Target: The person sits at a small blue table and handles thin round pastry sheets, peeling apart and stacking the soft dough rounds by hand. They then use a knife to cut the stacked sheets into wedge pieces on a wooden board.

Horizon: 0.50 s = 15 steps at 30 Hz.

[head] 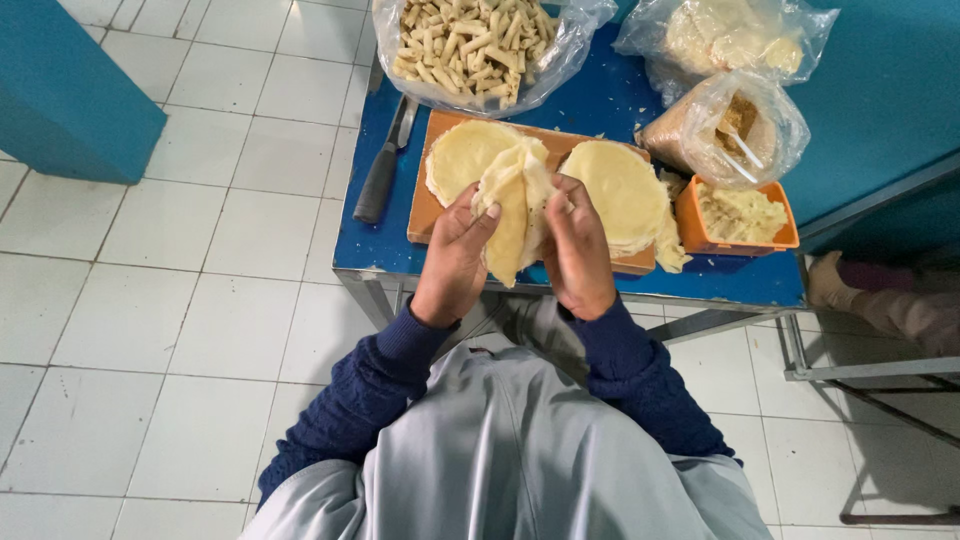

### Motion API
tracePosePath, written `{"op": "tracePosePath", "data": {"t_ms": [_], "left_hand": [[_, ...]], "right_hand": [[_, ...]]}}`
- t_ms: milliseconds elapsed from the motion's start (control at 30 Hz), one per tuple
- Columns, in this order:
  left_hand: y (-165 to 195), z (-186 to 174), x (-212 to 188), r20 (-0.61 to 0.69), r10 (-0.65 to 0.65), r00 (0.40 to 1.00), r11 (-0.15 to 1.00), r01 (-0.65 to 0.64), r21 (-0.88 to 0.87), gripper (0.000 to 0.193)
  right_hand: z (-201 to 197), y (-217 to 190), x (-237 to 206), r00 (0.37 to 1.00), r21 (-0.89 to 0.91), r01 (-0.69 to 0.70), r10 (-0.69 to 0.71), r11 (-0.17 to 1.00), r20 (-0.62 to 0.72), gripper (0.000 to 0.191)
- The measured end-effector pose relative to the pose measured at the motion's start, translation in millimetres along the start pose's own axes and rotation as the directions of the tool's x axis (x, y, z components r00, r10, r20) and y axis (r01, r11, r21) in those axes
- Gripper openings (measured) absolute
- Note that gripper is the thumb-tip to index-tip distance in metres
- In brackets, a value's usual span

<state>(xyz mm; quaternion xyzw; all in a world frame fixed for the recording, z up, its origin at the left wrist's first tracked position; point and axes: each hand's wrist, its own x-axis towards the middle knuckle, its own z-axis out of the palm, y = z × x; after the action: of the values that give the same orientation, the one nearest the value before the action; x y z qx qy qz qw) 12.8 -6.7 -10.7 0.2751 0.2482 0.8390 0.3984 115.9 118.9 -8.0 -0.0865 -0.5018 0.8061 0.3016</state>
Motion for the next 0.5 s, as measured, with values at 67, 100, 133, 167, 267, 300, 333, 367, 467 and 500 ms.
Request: {"op": "tracePosePath", "data": {"t_ms": [67,100,133,167,267,300,333,367,467,500], "left_hand": [[2.2,1.8,-2.5,-0.005,0.013,1.000,0.998,-0.013,0.057,0.039],[4.3,2.3,-3.6,-0.001,0.021,1.000,0.996,-0.020,0.092,0.038],[7.2,2.3,-4.7,0.000,0.030,1.000,0.991,-0.030,0.127,0.036],[10.9,2.0,-5.7,-0.003,0.012,1.000,0.990,-0.011,0.139,0.036],[23.7,0.3,-7.3,-0.026,-0.017,1.000,0.984,0.021,0.179,0.036],[27.0,0.3,-7.5,-0.043,-0.012,0.999,0.980,0.020,0.197,0.037],[30.5,-0.1,-8.5,-0.062,-0.008,0.998,0.976,0.022,0.215,0.037],[34.2,-1.1,-9.5,-0.061,-0.017,0.998,0.979,0.029,0.202,0.037],[47.6,-8.7,-9.7,-0.075,-0.035,0.997,0.990,0.045,0.135,0.037],[51.7,-12.2,-10.4,-0.097,-0.047,0.994,0.994,0.056,0.093,0.037]], "right_hand": [[-0.7,1.0,-0.7,1.000,-0.040,0.017,-0.017,0.999,0.001,0.031],[-3.3,1.1,-0.7,1.000,-0.061,0.025,-0.025,0.998,0.002,0.030],[-7.2,1.0,-0.3,0.999,-0.077,-0.020,0.018,0.997,-0.035,0.026],[-12.0,0.8,0.2,0.996,-0.092,-0.066,0.060,0.994,-0.072,0.024],[-22.1,8.4,3.0,0.998,0.007,-0.053,0.053,0.999,-0.023,0.015],[-24.6,12.0,3.1,0.999,0.065,-0.030,0.029,0.997,0.016,0.012],[-26.7,16.0,2.9,0.999,0.098,-0.039,0.038,0.994,0.016,0.011],[-29.1,19.6,2.7,0.999,0.132,-0.045,0.043,0.990,0.017,0.012],[-38.4,28.8,6.1,0.983,0.241,-0.180,0.185,0.954,0.001,0.022],[-42.1,32.1,6.9,0.967,0.282,-0.244,0.256,0.928,-0.007,0.027]]}}
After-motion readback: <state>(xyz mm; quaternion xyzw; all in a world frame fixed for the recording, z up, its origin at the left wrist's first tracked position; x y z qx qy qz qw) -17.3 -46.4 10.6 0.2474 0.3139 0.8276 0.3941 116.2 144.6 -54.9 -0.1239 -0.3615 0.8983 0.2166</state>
